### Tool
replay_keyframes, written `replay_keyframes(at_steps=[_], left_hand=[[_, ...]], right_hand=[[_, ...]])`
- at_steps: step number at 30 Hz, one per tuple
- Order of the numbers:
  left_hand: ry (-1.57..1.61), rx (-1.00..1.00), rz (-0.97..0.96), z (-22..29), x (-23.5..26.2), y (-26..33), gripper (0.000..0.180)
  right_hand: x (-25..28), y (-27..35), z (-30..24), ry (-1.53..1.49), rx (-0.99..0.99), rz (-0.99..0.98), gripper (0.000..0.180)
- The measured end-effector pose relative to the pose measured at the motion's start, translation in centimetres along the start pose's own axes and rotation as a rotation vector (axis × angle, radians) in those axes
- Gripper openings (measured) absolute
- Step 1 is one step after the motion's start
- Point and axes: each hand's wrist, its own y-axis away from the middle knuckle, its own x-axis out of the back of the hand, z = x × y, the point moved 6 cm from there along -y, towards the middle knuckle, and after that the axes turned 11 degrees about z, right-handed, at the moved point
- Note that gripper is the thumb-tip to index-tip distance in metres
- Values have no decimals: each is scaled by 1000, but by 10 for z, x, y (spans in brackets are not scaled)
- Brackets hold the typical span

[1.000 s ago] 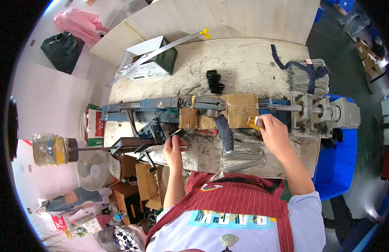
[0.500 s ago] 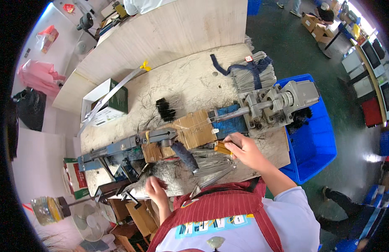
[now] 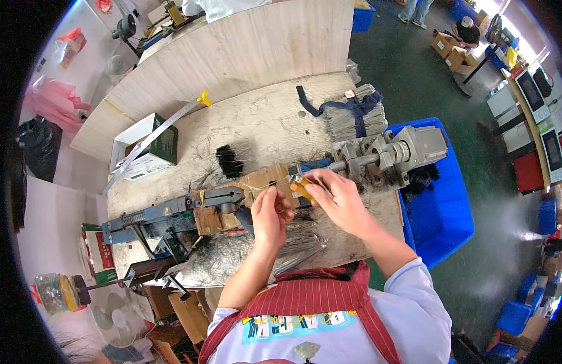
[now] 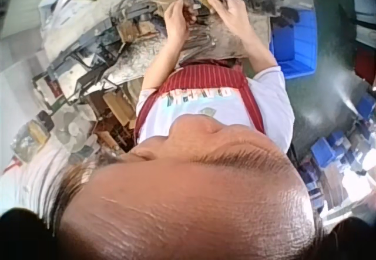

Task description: The person manufactures wire brushes by inserting bristle bundles into folded metal wires, loading them into a machine jig, and operating the clamping handle to twist the wires.

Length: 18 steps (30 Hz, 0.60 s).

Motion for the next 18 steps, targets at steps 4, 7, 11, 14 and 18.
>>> replay_keyframes(at_steps=[4,7,11,14,18], left_hand=[[130,-162,21,1,4,-1,27],[132,-180,64,-1,9,-2,28],[56,-248,42,-7,15,-10,28],[90,-213,24,-4,12,-6,29],[80,-171,12,-5,7,1,31]], right_hand=[[-20,-15,-49,645,897,45,21],[-38,-13,-35,670,915,-304,21],[-44,-7,-42,836,1155,-324,15],[-45,-46,-33,721,524,-473,15],[-58,-79,-24,690,609,-202,16]])
